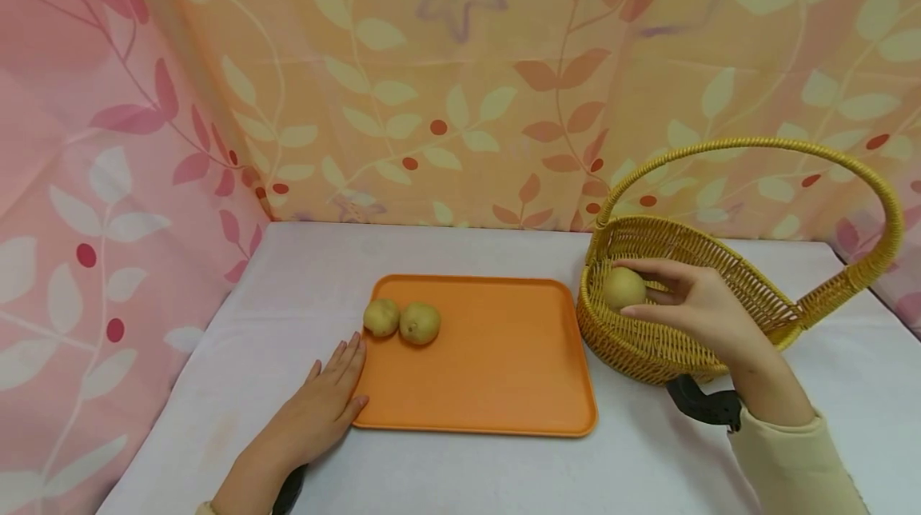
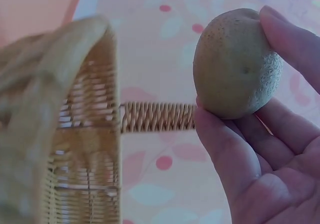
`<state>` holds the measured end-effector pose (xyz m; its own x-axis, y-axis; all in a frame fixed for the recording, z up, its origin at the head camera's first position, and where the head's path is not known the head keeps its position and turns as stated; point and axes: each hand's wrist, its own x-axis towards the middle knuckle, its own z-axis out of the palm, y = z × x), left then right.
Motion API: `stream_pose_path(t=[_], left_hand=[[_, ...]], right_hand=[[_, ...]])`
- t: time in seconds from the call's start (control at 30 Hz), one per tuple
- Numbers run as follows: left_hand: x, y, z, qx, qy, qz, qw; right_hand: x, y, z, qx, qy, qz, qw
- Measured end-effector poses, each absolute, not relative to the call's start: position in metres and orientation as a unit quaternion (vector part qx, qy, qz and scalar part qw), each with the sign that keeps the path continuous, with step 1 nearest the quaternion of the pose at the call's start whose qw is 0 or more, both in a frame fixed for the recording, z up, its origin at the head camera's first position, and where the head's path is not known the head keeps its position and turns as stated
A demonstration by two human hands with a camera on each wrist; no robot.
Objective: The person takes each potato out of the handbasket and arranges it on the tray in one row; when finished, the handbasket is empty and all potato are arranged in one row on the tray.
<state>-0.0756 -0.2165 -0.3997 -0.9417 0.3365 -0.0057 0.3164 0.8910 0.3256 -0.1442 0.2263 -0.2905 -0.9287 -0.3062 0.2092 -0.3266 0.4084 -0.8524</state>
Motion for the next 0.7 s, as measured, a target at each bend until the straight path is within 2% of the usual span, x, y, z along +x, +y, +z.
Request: stream_pose_path(t=[0.7], left_hand=[[-0.075,-0.216,-0.397,0.166,0.972,0.164,0.034]], right_hand=[[-0.164,0.171,-0.297,0.239,-0.775,0.584,-0.037]])
